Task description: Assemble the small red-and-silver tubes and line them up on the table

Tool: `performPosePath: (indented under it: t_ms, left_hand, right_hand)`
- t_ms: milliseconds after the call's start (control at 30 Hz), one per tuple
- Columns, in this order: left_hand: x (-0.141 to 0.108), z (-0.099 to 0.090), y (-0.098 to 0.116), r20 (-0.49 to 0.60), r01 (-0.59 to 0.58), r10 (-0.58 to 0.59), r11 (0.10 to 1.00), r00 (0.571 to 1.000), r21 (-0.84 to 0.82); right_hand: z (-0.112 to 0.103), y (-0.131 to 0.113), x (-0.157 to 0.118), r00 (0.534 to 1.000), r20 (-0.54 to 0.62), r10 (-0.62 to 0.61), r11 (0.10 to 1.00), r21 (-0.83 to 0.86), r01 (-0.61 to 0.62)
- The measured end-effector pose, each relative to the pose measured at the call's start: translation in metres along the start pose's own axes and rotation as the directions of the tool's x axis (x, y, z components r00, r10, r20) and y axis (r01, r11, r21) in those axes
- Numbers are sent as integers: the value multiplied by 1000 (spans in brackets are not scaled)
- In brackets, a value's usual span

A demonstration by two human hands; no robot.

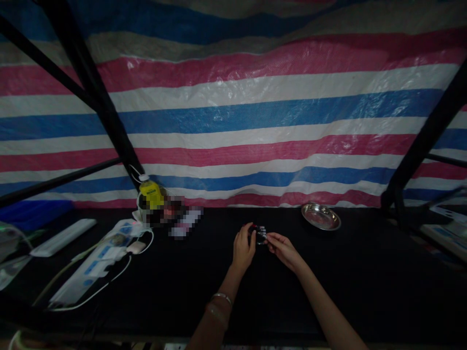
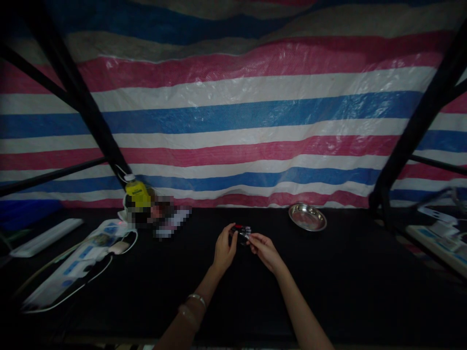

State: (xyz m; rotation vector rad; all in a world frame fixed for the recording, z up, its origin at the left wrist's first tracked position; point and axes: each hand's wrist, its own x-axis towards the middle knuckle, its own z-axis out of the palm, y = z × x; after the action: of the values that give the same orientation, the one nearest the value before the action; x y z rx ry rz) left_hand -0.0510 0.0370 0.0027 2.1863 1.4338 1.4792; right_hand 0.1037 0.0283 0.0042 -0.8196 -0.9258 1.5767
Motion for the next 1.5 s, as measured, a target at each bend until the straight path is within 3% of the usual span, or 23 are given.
performPosePath:
  t_ms: [200, 500, 767, 1000, 1167, 1233, 1333, 1500]
  left_hand:
    - [1, -2, 3, -39, 4, -6, 999, 999, -44]
    - [1, -4, 4, 41, 15, -14, 1000, 999, -26]
    - [3, -2, -2, -29, 138, -139, 990, 990, -25]
    - [7, -2, -5, -26, 294, -295, 934, 955, 204]
    - [7, 1, -6, 52, 394, -428, 867, 902, 306]
    - [7, 2, -6, 81, 367, -416, 866, 906, 341]
    - [6, 3, -4, 125, 291, -362, 876, 924, 385]
    - [4, 2, -4, 196, 219, -325, 878, 925, 426]
  right_hand:
    - [-2, 2, 2, 1000, 17, -1, 1000, 0, 1]
    - [-8, 2, 4, 998, -51, -39, 998, 38, 41]
    - [-11, 1, 6, 988, -144, -58, 997, 33, 63]
    - [-20, -3, 13, 905, -389, -173, 972, 81, 220]
    - [-29, -3, 13, 837, -475, -271, 962, -116, 246]
    - [-33, -1, 13, 788, -494, -367, 924, -294, 246]
    - [-37, 1, 12, 727, -433, -533, 780, -585, 223]
    - [-43, 5, 10, 742, -239, -627, 447, -890, 92]
